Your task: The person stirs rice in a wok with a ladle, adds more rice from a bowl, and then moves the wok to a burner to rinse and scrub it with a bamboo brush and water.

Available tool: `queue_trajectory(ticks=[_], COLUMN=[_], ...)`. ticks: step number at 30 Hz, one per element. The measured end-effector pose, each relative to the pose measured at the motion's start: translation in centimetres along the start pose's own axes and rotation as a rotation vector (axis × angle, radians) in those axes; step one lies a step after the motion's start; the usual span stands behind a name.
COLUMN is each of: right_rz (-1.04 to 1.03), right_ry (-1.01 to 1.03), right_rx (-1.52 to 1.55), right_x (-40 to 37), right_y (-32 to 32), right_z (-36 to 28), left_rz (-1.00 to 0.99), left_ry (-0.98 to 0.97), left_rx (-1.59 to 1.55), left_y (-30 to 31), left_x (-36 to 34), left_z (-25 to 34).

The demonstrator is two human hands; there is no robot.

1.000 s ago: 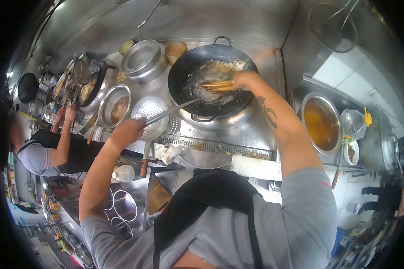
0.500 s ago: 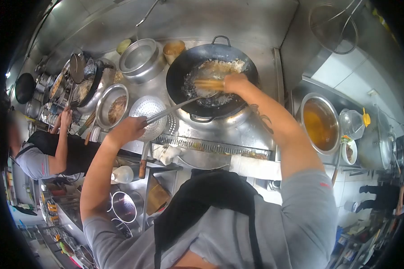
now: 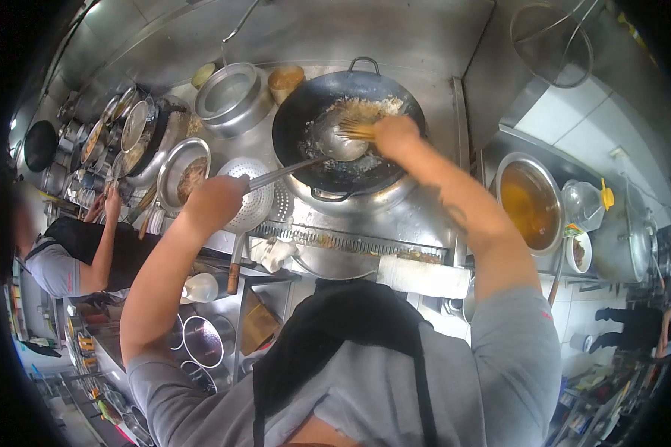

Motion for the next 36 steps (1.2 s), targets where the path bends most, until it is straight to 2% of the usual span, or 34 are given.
queue_trajectory(ticks=[1,2,5,6,9,11,13,15,16,17,19,21,22,23,25,27,28,31,33,35,36], right_rz=[0.066,-0.009,-0.127,-0.144,0.068,0.057,-0.205,-0.511,-0.465,-0.572,-0.322,-0.067,-0.011,-0.011,-0.183,-0.117,-0.049,0.102,-0.065,-0.367,-0.388], right_ry=[-0.004,0.117,-0.026,-0.024,-0.130,-0.108,-0.032,-0.219,-0.007,-0.156,0.030,-0.034,0.063,0.129,0.049,-0.021,-0.034,-0.087,0.019,-0.021,0.015], right_rx=[-0.005,0.006,0.018,0.035,0.098,0.153,0.411,0.800,0.486,0.486,0.103,0.001,0.042,0.111,0.189,0.031,0.051,0.096,0.166,0.581,0.463], right_x=[-0.5,-1.9,-1.1,-0.9,0.2,0.5,-0.3,0.0,1.3,1.7,2.1,0.8,0.0,0.1,0.2,1.4,1.2,0.8,-0.8,-0.1,0.2], right_y=[-1.0,1.2,-0.7,1.5,0.3,-1.5,-2.6,-4.0,-4.3,-3.7,0.8,3.4,3.2,0.7,0.5,1.7,2.9,0.5,0.0,-3.5,-3.3], right_z=[-1.4,-3.1,0.0,0.7,0.3,-1.1,-1.8,1.6,3.6,6.0,4.9,0.1,-1.6,-1.6,-1.1,0.1,-0.2,-2.5,-4.2,-1.6,0.5], left_rz=[-0.020,-0.041,-0.098,-0.114,-0.169,-0.176,-0.148,-0.101,-0.074,-0.066,-0.040,-0.080,-0.100,-0.129,-0.180,-0.148,-0.133,-0.099,-0.084,-0.087,-0.095], left_ry=[0.010,0.018,0.021,0.025,0.079,0.084,0.091,0.078,0.010,0.010,0.014,0.072,0.095,0.107,0.121,0.140,0.148,0.081,0.061,0.054,0.051], left_rx=[-0.023,-0.044,-0.094,-0.106,-0.172,-0.136,-0.046,0.081,0.169,0.141,0.086,-0.053,-0.118,-0.172,-0.281,-0.269,-0.264,-0.084,-0.015,0.059,0.092], left_y=[0.1,0.3,1.1,1.3,-0.5,-1.6,-2.1,-2.3,-1.6,-1.1,-0.7,-1.1,-1.2,-1.2,-1.0,-1.0,-1.0,0.2,1.0,1.8,2.0], left_x=[0.6,1.2,1.4,1.3,0.7,0.0,-1.3,-2.8,-3.3,-3.5,-3.2,-2.3,-1.9,-1.9,-1.7,-1.8,-1.8,-0.5,-0.1,-0.6,-1.2], left_z=[-0.4,-0.8,-1.1,-1.4,-2.3,-2.1,-1.8,-1.3,-1.2,-1.1,-0.9,-1.3,-1.6,-1.8,-2.3,-1.9,-1.6,-1.0,-0.3,-0.3,-0.2])
Point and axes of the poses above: each hand's wrist, its own x-axis towards the middle knuckle, its own y-axis out of the back of the hand, z = x × y, the point moved 2 cm from there along x, towards the middle knuckle, and after that the axes turned 15 degrees about z, right-handed, at the moved point
